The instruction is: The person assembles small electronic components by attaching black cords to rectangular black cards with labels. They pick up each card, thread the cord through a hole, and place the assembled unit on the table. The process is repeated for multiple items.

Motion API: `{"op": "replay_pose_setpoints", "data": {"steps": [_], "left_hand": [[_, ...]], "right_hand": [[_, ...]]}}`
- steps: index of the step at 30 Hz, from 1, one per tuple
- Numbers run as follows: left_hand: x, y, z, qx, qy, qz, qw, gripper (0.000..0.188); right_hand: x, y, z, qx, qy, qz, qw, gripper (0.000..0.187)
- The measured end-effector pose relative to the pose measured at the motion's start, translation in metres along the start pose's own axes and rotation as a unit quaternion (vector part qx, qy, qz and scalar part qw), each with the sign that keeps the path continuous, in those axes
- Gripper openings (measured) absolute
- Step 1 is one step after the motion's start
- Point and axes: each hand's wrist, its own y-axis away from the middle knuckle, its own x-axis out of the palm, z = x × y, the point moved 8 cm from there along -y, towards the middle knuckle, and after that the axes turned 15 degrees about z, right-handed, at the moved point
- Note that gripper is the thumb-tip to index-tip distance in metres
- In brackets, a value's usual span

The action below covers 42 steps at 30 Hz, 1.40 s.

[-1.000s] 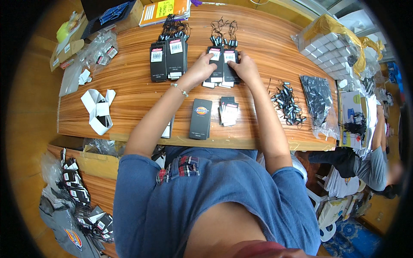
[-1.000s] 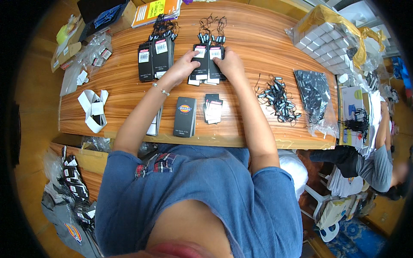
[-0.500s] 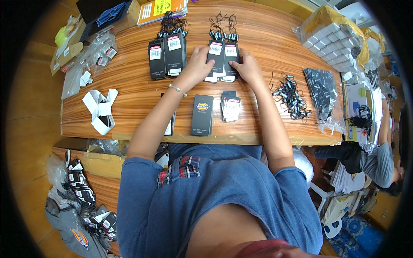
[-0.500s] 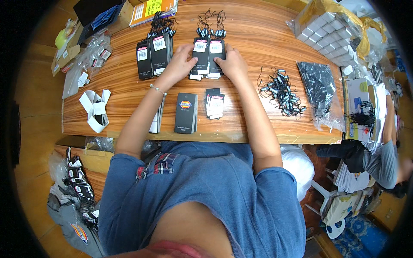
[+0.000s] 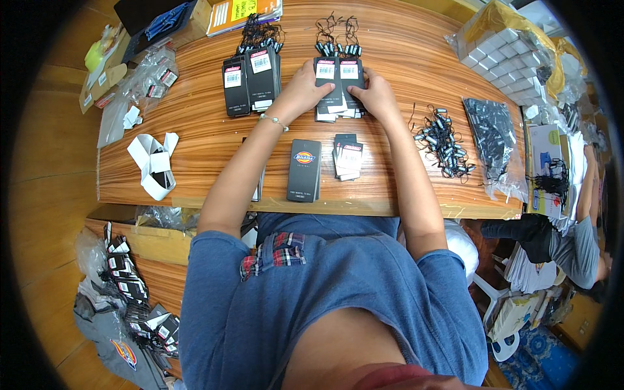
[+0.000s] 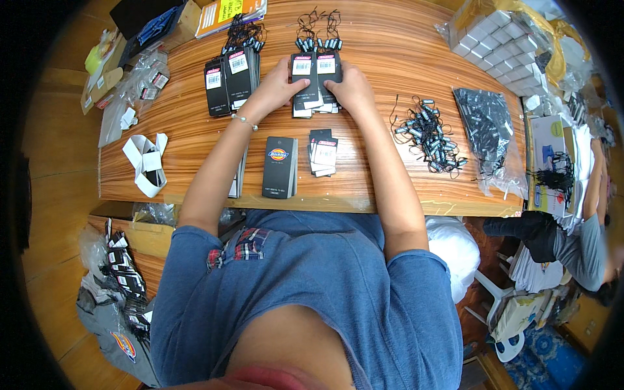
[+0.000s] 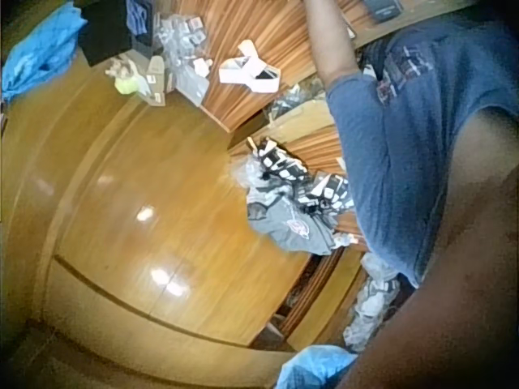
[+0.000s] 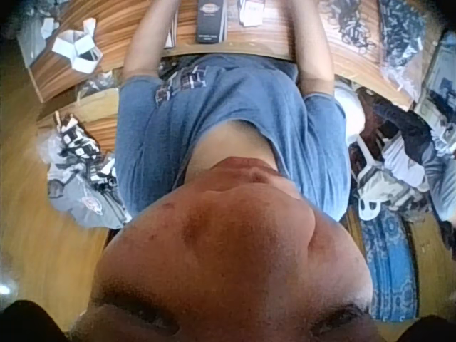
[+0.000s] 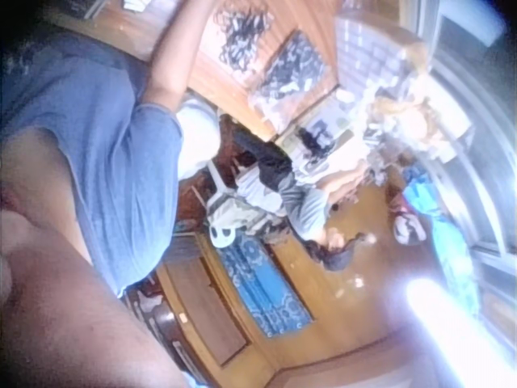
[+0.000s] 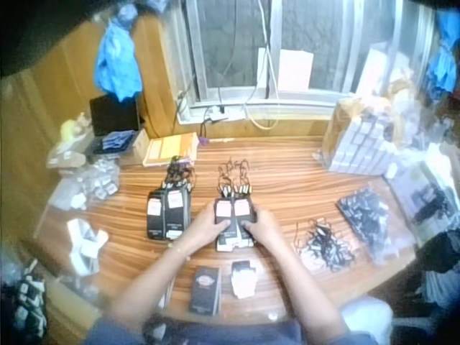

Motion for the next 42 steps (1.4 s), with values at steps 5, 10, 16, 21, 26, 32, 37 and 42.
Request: {"op": "replay_pose_setpoints", "data": {"steps": [5, 10, 16, 21, 26, 32, 37, 42], "left_hand": [[0.001, 0.005, -0.005, -0.026, 0.043, 0.011, 0.999, 0.063], [0.002, 0.004, -0.006, -0.045, 0.093, 0.039, 0.994, 0.066], [-0.002, 0.007, -0.006, -0.031, 0.073, 0.009, 0.997, 0.075], [-0.002, 0.004, -0.002, -0.061, 0.085, 0.061, 0.993, 0.077], [-0.008, -0.007, -0.014, -0.019, -0.128, -0.079, 0.988, 0.09], [-0.003, -0.009, -0.014, -0.055, -0.154, -0.024, 0.986, 0.083], [-0.004, -0.007, -0.015, -0.064, -0.158, -0.04, 0.985, 0.078], [-0.005, -0.004, -0.02, -0.049, -0.156, -0.049, 0.985, 0.076]], "right_hand": [[-0.005, -0.004, -0.014, 0.03, 0.046, -0.021, 0.998, 0.046], [0.0, -0.006, -0.01, 0.004, 0.054, -0.014, 0.998, 0.047], [-0.006, -0.003, -0.006, -0.007, 0.052, -0.041, 0.998, 0.055], [-0.015, 0.006, 0.005, -0.016, 0.014, -0.02, 1.0, 0.063], [-0.006, 0.007, 0.004, -0.058, 0.023, -0.084, 0.995, 0.063], [-0.002, 0.007, 0.006, 0.01, 0.058, -0.027, 0.998, 0.062], [-0.003, 0.001, 0.002, 0.021, 0.064, -0.023, 0.997, 0.064], [-0.002, -0.007, -0.006, 0.02, 0.05, -0.02, 0.998, 0.063]]}}
